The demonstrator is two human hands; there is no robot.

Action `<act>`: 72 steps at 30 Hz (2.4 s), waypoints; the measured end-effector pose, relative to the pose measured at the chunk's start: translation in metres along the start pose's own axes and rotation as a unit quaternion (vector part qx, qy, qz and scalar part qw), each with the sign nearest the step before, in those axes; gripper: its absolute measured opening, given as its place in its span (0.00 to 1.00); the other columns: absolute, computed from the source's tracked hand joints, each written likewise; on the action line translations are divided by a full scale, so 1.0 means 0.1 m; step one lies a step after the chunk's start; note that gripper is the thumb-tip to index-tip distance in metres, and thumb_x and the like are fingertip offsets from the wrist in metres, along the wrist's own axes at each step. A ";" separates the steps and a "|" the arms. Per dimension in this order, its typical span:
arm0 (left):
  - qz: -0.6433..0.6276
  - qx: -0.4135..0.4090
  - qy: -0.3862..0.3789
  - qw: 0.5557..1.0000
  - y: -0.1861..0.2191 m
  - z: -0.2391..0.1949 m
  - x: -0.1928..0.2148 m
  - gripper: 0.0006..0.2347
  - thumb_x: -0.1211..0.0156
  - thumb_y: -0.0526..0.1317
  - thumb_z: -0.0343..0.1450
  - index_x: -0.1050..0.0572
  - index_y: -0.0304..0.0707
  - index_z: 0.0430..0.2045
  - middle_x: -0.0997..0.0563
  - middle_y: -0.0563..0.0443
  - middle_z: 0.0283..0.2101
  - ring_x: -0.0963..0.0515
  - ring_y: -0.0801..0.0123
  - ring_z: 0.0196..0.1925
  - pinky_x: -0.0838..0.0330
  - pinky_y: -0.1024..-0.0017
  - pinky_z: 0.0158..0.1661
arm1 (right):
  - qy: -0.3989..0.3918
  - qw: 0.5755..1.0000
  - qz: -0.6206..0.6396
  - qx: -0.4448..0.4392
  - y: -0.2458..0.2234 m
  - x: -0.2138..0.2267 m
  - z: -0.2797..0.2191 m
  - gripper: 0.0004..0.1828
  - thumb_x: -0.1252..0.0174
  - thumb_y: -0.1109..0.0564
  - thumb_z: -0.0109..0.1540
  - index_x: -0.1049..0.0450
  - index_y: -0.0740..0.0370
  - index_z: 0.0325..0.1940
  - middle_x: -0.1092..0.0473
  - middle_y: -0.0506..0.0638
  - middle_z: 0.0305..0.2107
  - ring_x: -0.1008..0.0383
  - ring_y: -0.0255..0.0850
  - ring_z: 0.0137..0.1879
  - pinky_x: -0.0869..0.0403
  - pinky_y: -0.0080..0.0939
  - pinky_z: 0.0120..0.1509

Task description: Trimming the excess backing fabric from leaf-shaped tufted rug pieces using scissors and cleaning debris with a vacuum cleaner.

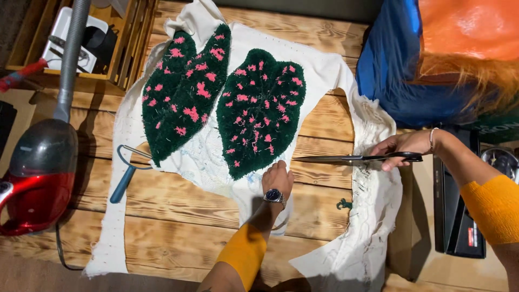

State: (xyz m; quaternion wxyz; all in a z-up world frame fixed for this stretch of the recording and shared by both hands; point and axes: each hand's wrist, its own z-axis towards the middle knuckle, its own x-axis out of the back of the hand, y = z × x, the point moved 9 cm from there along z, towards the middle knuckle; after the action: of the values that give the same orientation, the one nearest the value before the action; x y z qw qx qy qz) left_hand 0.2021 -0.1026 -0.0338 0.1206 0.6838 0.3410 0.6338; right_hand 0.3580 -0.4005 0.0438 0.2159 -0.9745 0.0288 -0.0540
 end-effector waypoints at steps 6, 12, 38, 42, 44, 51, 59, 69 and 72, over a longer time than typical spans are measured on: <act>-0.029 0.016 0.029 0.999 -0.08 0.00 -0.06 0.07 0.44 0.38 0.70 0.25 0.31 0.32 0.19 0.37 0.37 0.21 0.44 0.43 0.27 0.53 0.46 | -0.079 0.996 -0.031 -0.008 -0.06 0.27 0.41 0.41 0.26 0.45 0.51 0.27 0.59 0.66 0.32 0.41 0.20 0.34 0.29 0.25 0.35 0.31 0.28; -0.127 0.037 0.099 0.986 -0.07 -0.10 0.12 0.06 0.44 0.37 0.68 0.24 0.32 0.28 0.19 0.36 0.32 0.21 0.42 0.39 0.28 0.51 0.41 | -0.108 0.992 -0.060 -0.006 -0.01 0.37 0.54 0.40 0.26 0.45 0.52 0.25 0.59 0.66 0.33 0.41 0.20 0.35 0.29 0.25 0.35 0.31 0.29; -0.238 0.188 0.102 0.947 -0.36 -0.26 -0.01 0.05 0.36 0.38 0.66 0.18 0.39 0.30 0.15 0.48 0.33 0.16 0.57 0.38 0.24 0.63 0.41 | -0.152 0.984 -0.087 0.013 -0.45 0.28 1.02 0.36 0.27 0.53 0.55 0.26 0.59 0.67 0.32 0.41 0.18 0.38 0.28 0.21 0.38 0.32 0.25; -0.294 0.195 0.122 0.928 -0.45 -0.31 -0.08 0.06 0.34 0.38 0.65 0.18 0.38 0.31 0.15 0.48 0.33 0.15 0.64 0.37 0.22 0.69 0.41 | -0.185 0.979 -0.073 0.041 -0.50 0.22 0.98 0.34 0.29 0.51 0.57 0.26 0.59 0.67 0.37 0.40 0.16 0.38 0.28 0.22 0.37 0.31 0.27; -0.302 0.197 0.131 0.924 -0.50 -0.33 -0.15 0.06 0.34 0.38 0.65 0.18 0.37 0.31 0.14 0.48 0.33 0.14 0.65 0.36 0.22 0.70 0.40 | -0.197 0.976 -0.072 0.050 -0.52 0.19 0.95 0.34 0.30 0.50 0.57 0.27 0.60 0.67 0.37 0.40 0.16 0.37 0.28 0.22 0.37 0.30 0.27; -0.394 0.207 0.154 0.882 -0.57 -0.40 -0.25 0.05 0.32 0.35 0.65 0.19 0.37 0.32 0.15 0.51 0.34 0.16 0.71 0.34 0.22 0.73 0.37 | -0.202 0.975 -0.069 0.065 -0.61 0.08 0.88 0.35 0.32 0.48 0.59 0.28 0.61 0.69 0.36 0.38 0.18 0.37 0.26 0.24 0.38 0.29 0.27; -0.420 0.186 0.149 0.876 -0.55 -0.46 -0.19 0.04 0.32 0.34 0.66 0.18 0.37 0.31 0.15 0.53 0.34 0.18 0.73 0.35 0.23 0.74 0.37 | -0.202 0.977 -0.025 0.059 -0.56 -0.01 0.90 0.38 0.31 0.50 0.58 0.32 0.61 0.70 0.36 0.40 0.15 0.37 0.27 0.22 0.38 0.30 0.26; -0.400 0.205 0.136 0.883 -0.54 -0.49 -0.15 0.04 0.32 0.36 0.66 0.18 0.37 0.31 0.15 0.54 0.33 0.20 0.72 0.33 0.24 0.74 0.36 | -0.203 0.975 -0.036 0.079 -0.80 -0.24 0.96 0.34 0.32 0.52 0.59 0.29 0.61 0.68 0.40 0.37 0.13 0.41 0.25 0.19 0.41 0.30 0.22; -0.438 0.194 0.117 0.870 -0.49 -0.50 -0.20 0.04 0.33 0.36 0.67 0.19 0.36 0.31 0.15 0.53 0.32 0.19 0.75 0.33 0.24 0.75 0.35 | -0.198 0.976 -0.051 0.073 -0.83 -0.25 0.93 0.33 0.32 0.52 0.59 0.28 0.62 0.68 0.40 0.37 0.13 0.41 0.26 0.19 0.41 0.30 0.22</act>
State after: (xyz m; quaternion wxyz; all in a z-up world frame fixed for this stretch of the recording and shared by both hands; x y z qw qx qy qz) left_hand 0.1404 -0.0919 -0.0709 0.2099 0.3948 0.7332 0.5123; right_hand 0.3465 -0.2839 -0.0073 0.2850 -0.9475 -0.0684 0.1276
